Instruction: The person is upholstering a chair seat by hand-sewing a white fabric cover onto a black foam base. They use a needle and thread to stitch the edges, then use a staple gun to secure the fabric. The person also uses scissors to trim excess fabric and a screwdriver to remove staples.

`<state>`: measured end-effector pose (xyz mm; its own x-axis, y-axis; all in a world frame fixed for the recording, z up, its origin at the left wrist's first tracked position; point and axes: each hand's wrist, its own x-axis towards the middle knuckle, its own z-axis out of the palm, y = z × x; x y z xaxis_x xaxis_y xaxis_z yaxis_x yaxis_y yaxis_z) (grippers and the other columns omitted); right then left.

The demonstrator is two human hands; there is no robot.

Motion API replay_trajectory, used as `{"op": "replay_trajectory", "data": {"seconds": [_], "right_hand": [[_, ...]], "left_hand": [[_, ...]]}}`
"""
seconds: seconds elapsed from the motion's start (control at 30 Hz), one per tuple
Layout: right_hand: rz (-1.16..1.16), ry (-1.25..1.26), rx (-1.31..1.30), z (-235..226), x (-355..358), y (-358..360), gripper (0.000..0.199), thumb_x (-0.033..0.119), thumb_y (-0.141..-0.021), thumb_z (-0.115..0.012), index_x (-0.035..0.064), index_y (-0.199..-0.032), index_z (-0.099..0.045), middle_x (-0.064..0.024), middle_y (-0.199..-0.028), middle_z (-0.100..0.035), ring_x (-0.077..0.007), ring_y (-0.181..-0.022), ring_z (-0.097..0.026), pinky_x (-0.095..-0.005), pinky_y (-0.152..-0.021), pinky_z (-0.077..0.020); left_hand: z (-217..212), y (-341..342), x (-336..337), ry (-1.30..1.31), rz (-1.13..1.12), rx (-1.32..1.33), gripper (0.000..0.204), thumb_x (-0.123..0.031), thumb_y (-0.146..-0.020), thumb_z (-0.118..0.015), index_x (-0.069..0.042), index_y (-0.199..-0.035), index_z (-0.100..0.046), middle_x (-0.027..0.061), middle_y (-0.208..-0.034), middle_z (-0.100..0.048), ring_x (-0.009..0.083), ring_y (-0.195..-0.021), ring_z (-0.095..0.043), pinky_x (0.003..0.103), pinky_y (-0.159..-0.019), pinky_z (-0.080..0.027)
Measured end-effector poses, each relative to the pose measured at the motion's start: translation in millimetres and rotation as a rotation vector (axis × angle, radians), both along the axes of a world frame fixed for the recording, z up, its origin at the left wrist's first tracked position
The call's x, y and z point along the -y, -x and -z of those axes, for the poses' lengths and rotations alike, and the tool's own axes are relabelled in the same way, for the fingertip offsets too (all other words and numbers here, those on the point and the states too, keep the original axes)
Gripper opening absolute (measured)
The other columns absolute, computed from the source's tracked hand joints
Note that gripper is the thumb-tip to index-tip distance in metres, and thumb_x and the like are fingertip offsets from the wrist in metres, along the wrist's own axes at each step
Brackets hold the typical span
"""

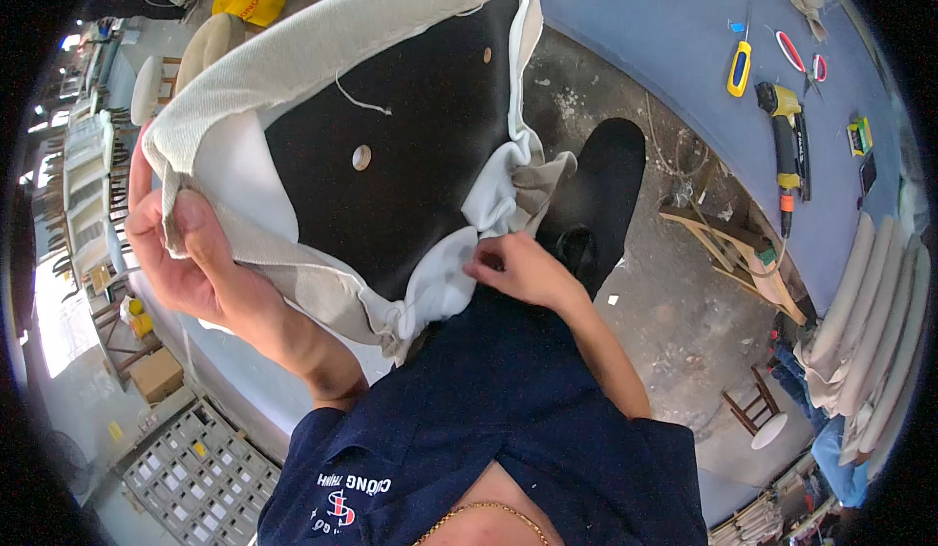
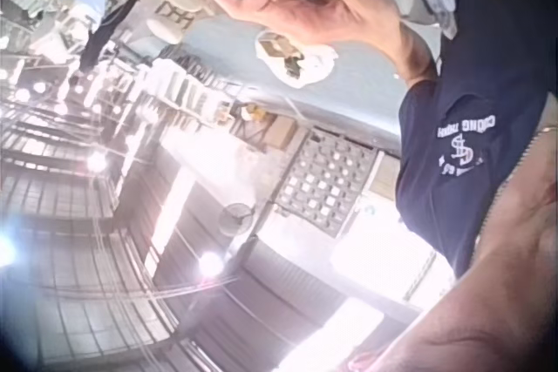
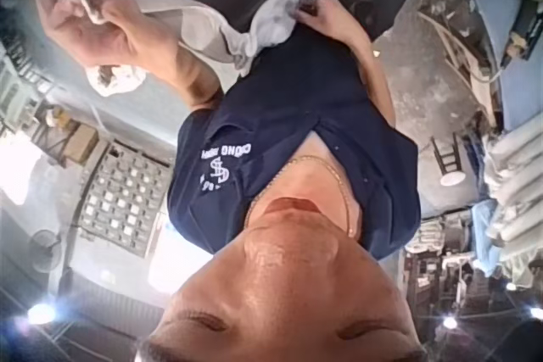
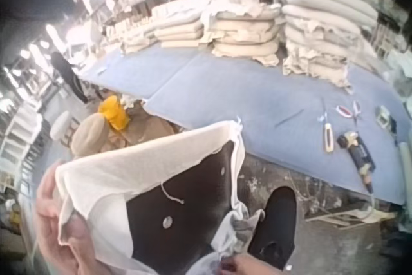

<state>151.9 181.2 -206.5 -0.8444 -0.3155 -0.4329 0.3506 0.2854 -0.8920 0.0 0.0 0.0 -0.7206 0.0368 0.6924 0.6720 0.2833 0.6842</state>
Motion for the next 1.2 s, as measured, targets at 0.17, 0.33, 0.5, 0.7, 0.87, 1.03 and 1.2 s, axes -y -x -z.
{"op": "replay_trajectory", "data": {"seconds": [0.17,0.33,0.5,0.7,0.87,1.03,1.2], "right_hand": [[-0.004,0.1,-0.143,-22.4,22.3,-10.6,0.042,0.038,-0.086,-0.076,0.0019,-0.105,-0.067,-0.0161,-0.086,-0.071,-0.0305,-0.076,-0.07,-0.0417,-0.073,-0.0538],[-0.274,-0.187,-0.329,-7.3,60.8,4.9,0.034,0.033,-0.082,-0.078,0.0018,-0.094,-0.07,-0.0208,-0.086,-0.07,-0.04,-0.083,-0.068,-0.0486,-0.074,-0.0531],[-0.348,-0.013,-0.433,-18.2,59.8,10.1,0.026,0.022,-0.09,-0.063,-0.0022,-0.083,-0.067,-0.022,-0.08,-0.067,-0.0412,-0.076,-0.066,-0.0489,-0.072,-0.0527],[1.158,0.641,-0.306,-73.3,-32.6,8.8,0.031,0.028,-0.096,-0.061,0.0074,-0.073,-0.055,-0.0027,-0.073,-0.059,-0.0105,-0.058,-0.051,-0.0251,-0.05,-0.0384],[0.595,0.357,-0.966,-131.5,-44.5,63.8,0.036,0.031,-0.097,-0.066,-0.0046,-0.091,-0.066,-0.016,-0.092,-0.066,-0.0159,-0.069,-0.059,-0.0255,-0.057,-0.0462],[0.487,0.144,-1.193,-183.5,-7.4,87.6,0.03,-0.004,-0.076,-0.072,-0.0046,-0.105,-0.076,-0.0125,-0.082,-0.07,-0.0133,-0.064,-0.06,-0.0239,-0.056,-0.0438],[0.603,-0.31,-1.291,-190.6,16.5,95.0,0.045,-0.008,-0.06,-0.067,0.0032,-0.102,-0.077,-0.008,-0.073,-0.064,-0.021,-0.059,-0.061,-0.0278,-0.052,-0.047]], "left_hand": [[12.3,-2.1,-2.9,-0.067,0.015,-0.032,0.019,-0.01,-0.093,-0.064,0.003,-0.104,-0.055,0.036,-0.144,-0.045,0.0287,-0.117,-0.061,0.034,-0.096,-0.048],[5.6,0.7,0.2,0.082,-0.039,-0.094,0.019,-0.015,-0.094,-0.066,0.001,-0.099,-0.057,0.0332,-0.142,-0.05,0.0266,-0.119,-0.061,0.032,-0.094,-0.049],[1.8,3.7,1.5,0.046,0.042,-0.078,0.015,-0.003,-0.082,-0.068,0.001,-0.093,-0.058,0.0366,-0.138,-0.048,0.0431,-0.132,-0.051,0.051,-0.112,-0.038],[11.3,2.2,6.2,-0.03,0.029,-0.062,0.013,-0.002,-0.081,-0.064,-0.002,-0.09,-0.055,0.035,-0.14,-0.048,0.0467,-0.13,-0.051,0.051,-0.112,-0.038],[-7.3,-17.5,-3.1,0.131,0.105,-0.075,0.013,-0.011,-0.091,-0.062,0.0,-0.085,-0.058,0.0338,-0.147,-0.043,0.0441,-0.139,-0.044,0.056,-0.116,-0.029],[-3.1,-10.6,2.2,-0.034,0.166,0.028,0.018,-0.007,-0.086,-0.069,0.002,-0.075,-0.059,0.0337,-0.146,-0.041,0.0448,-0.135,-0.046,0.053,-0.115,-0.031],[-5.4,-10.1,4.2,-0.077,0.24,0.068,0.019,-0.008,-0.087,-0.069,0.002,-0.074,-0.058,0.0326,-0.149,-0.036,0.0444,-0.137,-0.042,0.054,-0.115,-0.03]]}}
